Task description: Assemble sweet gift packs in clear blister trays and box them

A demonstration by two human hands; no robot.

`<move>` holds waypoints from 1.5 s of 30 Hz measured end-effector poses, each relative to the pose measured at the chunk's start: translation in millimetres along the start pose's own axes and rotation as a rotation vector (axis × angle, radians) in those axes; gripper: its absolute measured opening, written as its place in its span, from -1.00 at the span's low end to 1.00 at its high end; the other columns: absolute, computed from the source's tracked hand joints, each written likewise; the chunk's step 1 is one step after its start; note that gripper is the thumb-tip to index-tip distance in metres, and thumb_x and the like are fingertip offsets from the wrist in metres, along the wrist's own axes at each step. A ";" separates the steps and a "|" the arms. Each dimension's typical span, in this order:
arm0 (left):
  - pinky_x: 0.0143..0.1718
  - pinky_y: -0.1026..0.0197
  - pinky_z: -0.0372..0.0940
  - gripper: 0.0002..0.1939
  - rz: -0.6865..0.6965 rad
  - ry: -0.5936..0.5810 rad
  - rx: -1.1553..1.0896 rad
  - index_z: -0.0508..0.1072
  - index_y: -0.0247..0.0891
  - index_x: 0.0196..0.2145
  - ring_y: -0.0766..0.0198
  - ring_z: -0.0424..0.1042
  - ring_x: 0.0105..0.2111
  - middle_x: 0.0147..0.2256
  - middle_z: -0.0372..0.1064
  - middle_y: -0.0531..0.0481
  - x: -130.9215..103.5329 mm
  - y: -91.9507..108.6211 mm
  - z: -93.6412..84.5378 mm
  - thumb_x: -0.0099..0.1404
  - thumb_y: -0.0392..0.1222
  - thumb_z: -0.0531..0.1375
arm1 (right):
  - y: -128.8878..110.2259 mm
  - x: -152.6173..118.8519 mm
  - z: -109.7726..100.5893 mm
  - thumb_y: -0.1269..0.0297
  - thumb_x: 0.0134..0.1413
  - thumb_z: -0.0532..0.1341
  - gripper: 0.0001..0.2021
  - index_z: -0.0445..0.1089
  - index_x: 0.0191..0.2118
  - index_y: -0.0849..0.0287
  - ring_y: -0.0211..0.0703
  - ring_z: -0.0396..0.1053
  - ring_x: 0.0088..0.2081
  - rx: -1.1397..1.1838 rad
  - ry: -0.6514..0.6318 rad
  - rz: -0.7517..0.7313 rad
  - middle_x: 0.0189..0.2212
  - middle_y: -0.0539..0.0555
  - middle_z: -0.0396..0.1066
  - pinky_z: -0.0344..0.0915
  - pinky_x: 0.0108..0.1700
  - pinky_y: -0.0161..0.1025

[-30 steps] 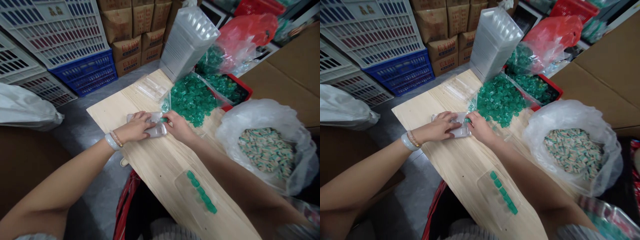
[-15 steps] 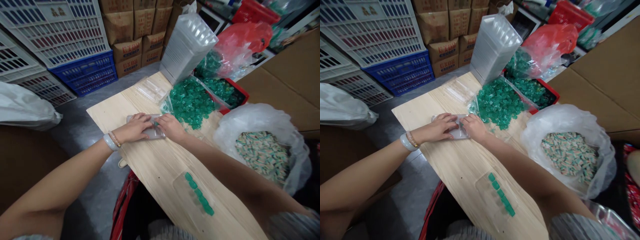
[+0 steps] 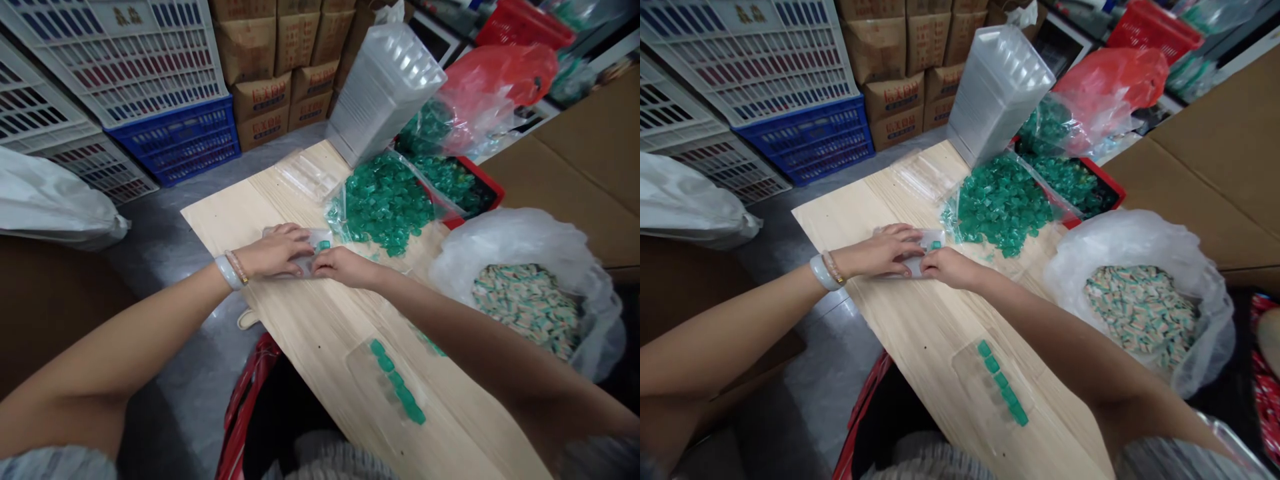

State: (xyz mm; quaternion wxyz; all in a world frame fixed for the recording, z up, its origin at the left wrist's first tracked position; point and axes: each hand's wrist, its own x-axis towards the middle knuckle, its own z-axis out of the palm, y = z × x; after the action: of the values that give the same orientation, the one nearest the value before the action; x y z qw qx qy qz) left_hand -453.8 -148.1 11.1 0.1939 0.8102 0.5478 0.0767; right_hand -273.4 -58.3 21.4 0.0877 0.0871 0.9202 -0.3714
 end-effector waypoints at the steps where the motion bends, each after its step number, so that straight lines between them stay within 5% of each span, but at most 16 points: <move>1: 0.06 -0.01 -0.10 -0.53 -0.001 -0.001 -0.001 0.31 -0.05 -0.02 -0.01 -0.05 0.11 0.13 0.03 -0.06 -0.3 0.3 0.0 0.10 0.04 0.17 | -0.5 0.1 -0.4 0.49 0.01 0.13 -0.89 0.39 -0.44 0.26 -0.28 0.28 -0.36 -0.012 0.001 0.002 -0.43 0.04 0.35 0.19 -0.25 -0.33; 12: 0.06 -0.05 -0.10 -0.53 -0.041 0.103 0.062 0.32 -0.22 -0.09 -0.08 -0.05 0.11 0.09 0.09 -0.14 -2.0 18.2 4.9 0.03 -0.04 0.19 | -33.6 3.4 14.0 0.52 0.04 0.02 -0.79 0.39 -0.28 0.37 -0.09 0.34 -0.28 -0.644 -0.127 0.089 -0.31 0.25 0.40 0.21 -0.29 -0.23; 16: 0.10 -0.05 -0.14 -0.38 -0.059 0.136 0.070 0.21 -0.28 0.05 -0.07 -0.05 0.13 0.12 0.04 -0.23 -7.1 23.8 3.7 0.05 0.00 0.16 | -50.0 4.6 12.4 0.54 0.06 -0.01 -0.76 0.38 -0.27 0.36 -0.06 0.34 -0.25 -0.770 -0.206 0.067 -0.31 0.24 0.41 0.22 -0.28 -0.20; 21: 0.09 -0.10 -0.13 -0.11 -0.157 0.033 0.004 -0.09 -0.13 0.21 -0.09 -0.08 0.16 0.20 -0.15 -0.24 -6.5 18.6 -16.9 0.01 0.24 0.13 | -63.7 -8.4 -6.7 0.44 0.14 -0.03 -0.78 0.35 -0.26 0.32 -0.04 0.26 -0.18 -0.847 -0.033 0.017 -0.28 0.24 0.36 0.21 -0.32 -0.22; 25: 0.11 -0.18 -0.21 -0.17 -0.187 0.060 0.049 0.10 -0.11 0.15 -0.18 -0.19 0.18 0.21 -0.16 -0.22 -18.8 45.2 -36.0 -0.03 0.24 0.18 | -74.9 -48.6 2.5 0.45 0.11 -0.03 -0.80 0.33 -0.29 0.27 -0.04 0.25 -0.29 -0.899 0.185 -0.049 -0.41 0.17 0.31 0.17 -0.41 -0.21; 27: 0.15 -0.13 -0.23 -0.35 -0.097 0.147 0.102 0.18 -0.11 0.11 -0.10 -0.20 0.19 0.20 -0.12 -0.17 -36.1 74.0 -27.1 0.08 0.08 0.18 | -76.3 -76.2 20.4 0.47 0.10 -0.04 -0.80 0.32 -0.31 0.26 -0.08 0.22 -0.37 -0.887 0.268 -0.158 -0.47 0.13 0.28 0.16 -0.38 -0.17; 30: 0.16 0.01 -0.07 -0.59 0.027 0.138 0.097 0.28 -0.15 0.03 0.09 -0.01 0.16 0.14 0.07 -0.11 -66.4 116.1 15.1 0.20 -0.23 0.09 | -67.4 -108.8 53.9 0.49 0.10 -0.04 -0.80 0.32 -0.34 0.26 -0.16 0.18 -0.43 -0.787 0.236 -0.303 -0.51 0.08 0.26 0.16 -0.33 -0.16; 34: 0.11 -0.01 0.04 -0.62 0.024 0.125 0.093 0.28 -0.14 0.03 0.11 0.04 0.14 0.12 0.13 -0.10 -84.4 136.2 67.6 0.24 -0.25 0.05 | -45.9 -127.9 87.0 0.42 0.12 0.01 -0.82 0.32 -0.21 0.26 -0.15 0.23 -0.34 -0.664 0.114 -0.242 -0.40 0.11 0.33 0.19 -0.21 -0.13; 36: 0.10 -0.06 0.05 -0.63 0.012 0.145 0.066 0.30 -0.13 0.01 0.07 0.05 0.13 0.12 0.12 -0.11 -76.3 132.1 67.9 0.24 -0.15 0.07 | -38.8 -136.9 94.4 0.29 0.15 0.02 -0.75 0.29 -0.10 0.23 -0.11 0.25 -0.26 -0.597 0.166 -0.129 -0.32 0.15 0.35 0.20 -0.15 -0.08; 39: 0.04 -0.02 0.12 -0.67 0.036 0.235 -0.022 0.36 -0.16 -0.05 0.09 0.15 0.05 0.04 0.22 -0.12 -40.7 118.5 38.0 0.24 -0.09 0.06 | -30.4 -152.3 88.8 0.21 0.16 0.00 -0.73 0.32 -0.10 0.12 -0.08 0.29 -0.24 -0.482 0.295 -0.001 -0.31 0.13 0.38 0.20 -0.06 -0.02; 42: -0.10 0.12 0.21 -0.73 0.042 0.304 -0.072 0.42 -0.23 -0.16 0.19 0.28 -0.15 -0.18 0.35 -0.11 23.3 103.0 2.1 0.29 -0.17 -0.01 | -11.1 -151.3 55.2 0.33 0.16 -0.06 -0.72 0.38 -0.18 0.09 -0.07 0.30 -0.29 -0.465 0.454 0.194 -0.44 0.11 0.38 0.20 -0.06 0.00; 45: -0.18 0.11 0.19 -0.77 -0.033 0.256 0.064 0.46 -0.26 -0.29 0.17 0.29 -0.23 -0.32 0.35 -0.11 96.4 90.2 -9.4 0.27 -0.20 0.01 | 23.0 -124.8 7.4 0.41 0.13 -0.07 -0.67 0.32 -0.05 0.20 -0.08 0.29 -0.24 -0.500 0.589 0.509 -0.34 0.15 0.36 0.23 -0.16 -0.12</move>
State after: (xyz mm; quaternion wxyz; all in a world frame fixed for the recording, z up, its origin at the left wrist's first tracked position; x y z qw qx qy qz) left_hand -342.1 -86.9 47.1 0.0976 0.7906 0.5833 0.1585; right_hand -146.5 -59.1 29.1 -0.0707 0.3880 0.9167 -0.0640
